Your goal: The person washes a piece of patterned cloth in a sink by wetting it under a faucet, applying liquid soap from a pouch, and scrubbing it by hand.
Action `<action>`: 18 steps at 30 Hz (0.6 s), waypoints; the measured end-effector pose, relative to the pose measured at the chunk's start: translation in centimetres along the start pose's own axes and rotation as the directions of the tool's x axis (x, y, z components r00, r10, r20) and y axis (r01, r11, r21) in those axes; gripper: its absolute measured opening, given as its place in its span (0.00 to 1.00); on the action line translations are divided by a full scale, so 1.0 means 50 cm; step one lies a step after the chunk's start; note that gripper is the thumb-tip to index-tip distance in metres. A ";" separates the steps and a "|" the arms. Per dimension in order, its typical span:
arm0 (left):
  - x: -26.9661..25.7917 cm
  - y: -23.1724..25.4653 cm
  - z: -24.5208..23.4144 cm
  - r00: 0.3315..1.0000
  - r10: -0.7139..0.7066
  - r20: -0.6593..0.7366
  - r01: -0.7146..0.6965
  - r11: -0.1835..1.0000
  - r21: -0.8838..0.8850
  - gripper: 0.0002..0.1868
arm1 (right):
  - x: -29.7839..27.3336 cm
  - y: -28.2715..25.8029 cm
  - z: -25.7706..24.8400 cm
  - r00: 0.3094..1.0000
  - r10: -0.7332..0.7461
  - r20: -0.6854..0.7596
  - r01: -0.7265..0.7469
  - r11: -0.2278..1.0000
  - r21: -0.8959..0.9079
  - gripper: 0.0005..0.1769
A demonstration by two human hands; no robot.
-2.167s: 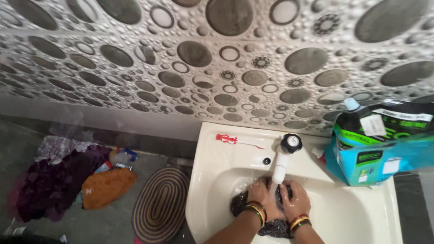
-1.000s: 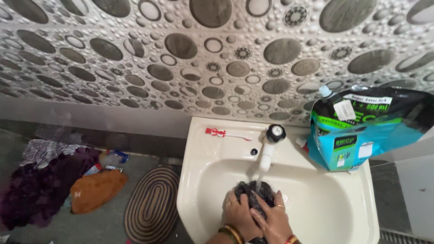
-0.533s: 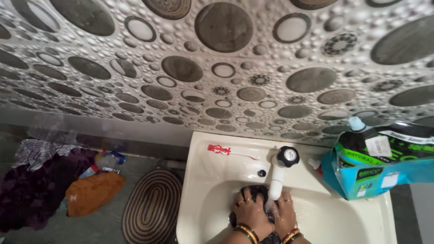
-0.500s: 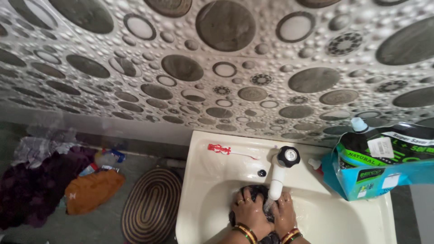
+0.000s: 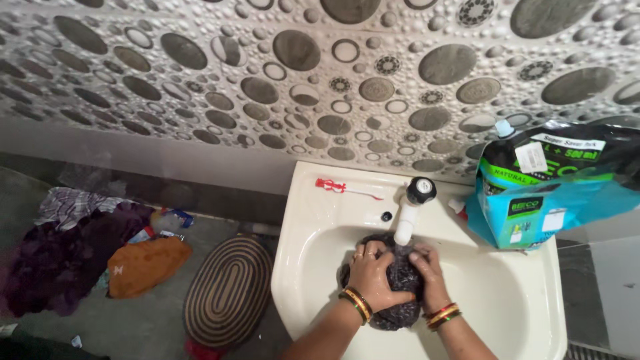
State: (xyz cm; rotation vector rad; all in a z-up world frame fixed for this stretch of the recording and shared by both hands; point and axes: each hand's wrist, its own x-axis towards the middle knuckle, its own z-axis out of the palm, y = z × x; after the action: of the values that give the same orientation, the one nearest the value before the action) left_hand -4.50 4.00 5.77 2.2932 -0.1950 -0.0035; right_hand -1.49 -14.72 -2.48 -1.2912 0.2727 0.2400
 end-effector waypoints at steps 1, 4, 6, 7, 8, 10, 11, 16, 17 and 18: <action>-0.012 0.004 0.000 0.998 0.011 -0.064 -0.018 0.993 -0.114 0.42 | -0.010 -0.026 -0.005 1.000 -0.025 0.005 0.025 0.999 0.038 0.26; -0.016 0.004 -0.014 0.977 -0.060 -0.203 0.007 0.967 -0.255 0.65 | -0.030 -0.057 0.000 0.982 -0.187 0.022 0.180 0.896 -0.406 0.37; -0.028 0.000 -0.022 0.992 -0.118 -0.049 0.112 0.987 -0.114 0.74 | -0.058 -0.040 0.006 0.966 -0.243 0.084 0.220 0.617 -0.756 0.41; -0.040 -0.001 -0.024 0.978 -0.160 0.137 0.153 0.986 0.060 0.72 | -0.083 -0.025 0.013 0.965 -0.235 0.116 0.215 0.454 -0.865 0.40; -0.047 0.001 -0.028 0.924 -0.224 0.311 0.152 0.959 0.238 0.70 | -0.093 -0.022 0.022 0.964 -0.223 0.144 0.204 0.275 -0.940 0.39; -0.083 0.029 -0.017 0.928 -0.186 0.322 0.053 0.923 0.381 0.77 | -0.141 -0.029 0.018 0.942 -0.273 0.194 0.239 0.142 -0.961 0.43; -0.104 0.044 -0.013 0.926 -0.171 0.336 0.003 0.895 0.446 0.81 | -0.167 -0.034 0.017 0.932 -0.288 0.219 0.250 0.075 -0.965 0.45; -0.105 0.052 -0.028 0.837 -0.268 0.478 0.072 0.918 0.389 0.81 | -0.194 -0.038 0.030 0.911 -0.242 0.334 0.383 0.199 -0.902 0.60; -0.095 0.049 -0.025 0.832 -0.276 0.481 0.078 0.917 0.391 0.80 | -0.184 -0.030 0.035 0.916 -0.242 0.320 0.368 0.191 -0.910 0.60; -0.082 0.045 -0.019 0.838 -0.291 0.463 0.086 0.906 0.414 0.78 | -0.168 -0.021 0.041 0.940 -0.218 0.261 0.297 0.151 -0.943 0.55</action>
State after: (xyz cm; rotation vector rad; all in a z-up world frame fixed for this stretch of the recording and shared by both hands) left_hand -8.81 3.83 7.82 2.6458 -0.2547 -0.7600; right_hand -8.94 -13.20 1.80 -2.6382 -0.2742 0.1352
